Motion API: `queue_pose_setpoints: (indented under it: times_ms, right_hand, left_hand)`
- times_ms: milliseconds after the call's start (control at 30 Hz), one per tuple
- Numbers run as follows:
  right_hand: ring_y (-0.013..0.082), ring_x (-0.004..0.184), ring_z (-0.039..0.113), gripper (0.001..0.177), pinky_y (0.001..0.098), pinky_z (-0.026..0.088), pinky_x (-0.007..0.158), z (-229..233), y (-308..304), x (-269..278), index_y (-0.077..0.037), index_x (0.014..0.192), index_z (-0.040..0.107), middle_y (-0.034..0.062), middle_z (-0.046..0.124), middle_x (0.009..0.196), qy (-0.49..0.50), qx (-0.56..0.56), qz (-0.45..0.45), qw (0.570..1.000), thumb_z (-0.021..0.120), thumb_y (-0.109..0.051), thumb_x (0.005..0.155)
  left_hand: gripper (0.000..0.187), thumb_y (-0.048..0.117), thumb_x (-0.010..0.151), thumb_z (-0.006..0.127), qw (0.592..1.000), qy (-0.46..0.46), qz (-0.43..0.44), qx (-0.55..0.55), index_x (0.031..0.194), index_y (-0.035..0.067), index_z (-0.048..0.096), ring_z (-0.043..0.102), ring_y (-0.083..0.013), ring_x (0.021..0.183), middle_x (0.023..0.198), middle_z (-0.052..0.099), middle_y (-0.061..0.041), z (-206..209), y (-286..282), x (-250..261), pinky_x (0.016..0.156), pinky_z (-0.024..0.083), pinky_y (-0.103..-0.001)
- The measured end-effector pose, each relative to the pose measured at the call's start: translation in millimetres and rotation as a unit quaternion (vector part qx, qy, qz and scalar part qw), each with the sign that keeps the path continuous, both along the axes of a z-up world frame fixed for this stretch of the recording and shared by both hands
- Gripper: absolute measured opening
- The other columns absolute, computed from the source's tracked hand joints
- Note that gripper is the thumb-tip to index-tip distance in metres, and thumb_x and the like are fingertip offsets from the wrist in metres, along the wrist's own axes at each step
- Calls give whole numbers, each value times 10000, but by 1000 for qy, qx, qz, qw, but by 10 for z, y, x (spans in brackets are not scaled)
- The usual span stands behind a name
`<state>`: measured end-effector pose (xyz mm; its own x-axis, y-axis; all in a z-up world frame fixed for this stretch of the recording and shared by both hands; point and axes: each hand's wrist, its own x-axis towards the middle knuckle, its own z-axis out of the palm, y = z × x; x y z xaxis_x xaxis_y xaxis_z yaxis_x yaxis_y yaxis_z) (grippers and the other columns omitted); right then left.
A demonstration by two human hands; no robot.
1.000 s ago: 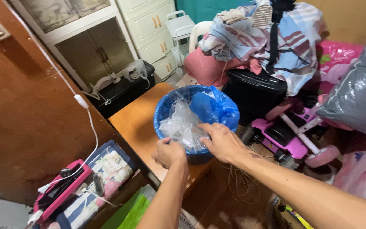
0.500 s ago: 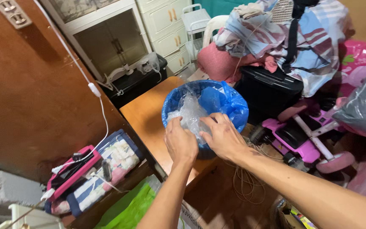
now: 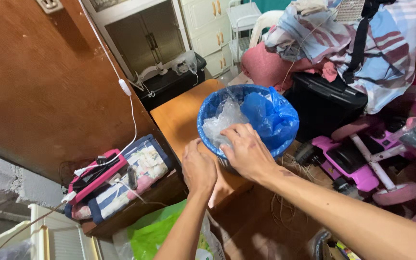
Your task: The person opens a green plastic bag and transfers bubble wrap and small items into a blue trash bin. They then reach into the blue bin to rearrange the contents.
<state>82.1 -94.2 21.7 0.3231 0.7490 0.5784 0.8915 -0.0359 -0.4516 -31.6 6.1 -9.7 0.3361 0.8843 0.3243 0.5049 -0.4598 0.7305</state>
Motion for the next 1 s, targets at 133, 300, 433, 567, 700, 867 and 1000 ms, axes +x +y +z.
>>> queue_pose_setpoints:
  times_ms: [133, 300, 433, 567, 700, 867, 1000]
  right_hand:
    - [386, 1120, 573, 328, 468, 460, 989, -2, 25, -45, -32, 1153, 696, 173, 653, 1165, -5, -8, -15, 1000, 721, -182, 862]
    - [393, 1134, 574, 301, 472, 461, 971, -26, 9, -123, -21, 1124, 695, 188, 646, 1196, -52, 32, -20, 998, 721, -165, 862]
    - [376, 1148, 579, 285, 458, 476, 994, 17, 134, -328, -13, 1119, 688, 170, 645, 1184, -52, 45, 18, 997, 712, -140, 865]
    - [355, 1148, 591, 269, 445, 503, 953, -17, 271, -621, -21, 1131, 675, 156, 655, 1182, -39, 24, 60, 997, 691, -124, 883]
    - [378, 1105, 611, 303, 460, 507, 956, -167, 459, -891, -46, 1168, 675, 168, 672, 1105, -29, -50, 70, 996, 693, -152, 885]
    - [402, 1100, 630, 351, 469, 500, 961, -536, 613, -1161, -48, 1214, 662, 187, 673, 1145, 35, -126, 111, 985, 671, -155, 880]
    - [401, 1073, 638, 388, 467, 510, 938, -726, 712, -1212, -73, 1252, 664, 193, 666, 1169, 60, -154, 114, 980, 679, -174, 878]
  left_hand:
    - [406, 15, 847, 509, 999, 40, 9, -24, 1222, 40, 662, 601, -374, 1205, 1271, 657, -186, -129, 27, -240, 1035, 451, -444]
    - [423, 22, 852, 516, 992, 91, 23, -87, 1248, 58, 659, 600, -377, 1215, 1319, 641, -173, -313, 69, -501, 1024, 460, -456]
    - [417, 33, 860, 520, 990, 91, 12, -111, 1248, 73, 669, 616, -373, 1207, 1332, 645, -168, -325, 131, -605, 1027, 472, -454]
    - [417, 62, 884, 521, 983, 133, -13, -128, 1271, 104, 672, 622, -364, 1217, 1339, 643, -166, -354, 249, -767, 1038, 476, -451]
    - [420, 84, 883, 536, 969, 187, -39, -159, 1277, 127, 678, 601, -349, 1259, 1369, 626, -154, -535, 469, -1047, 1066, 460, -449]
    - [464, 74, 849, 564, 973, 198, -48, -111, 1306, 100, 644, 581, -345, 1273, 1373, 612, -166, -912, 700, -1483, 1083, 438, -437]
    - [483, 49, 842, 553, 968, 217, -44, -122, 1311, 114, 652, 589, -337, 1276, 1365, 626, -159, -1059, 871, -1660, 1095, 439, -431]
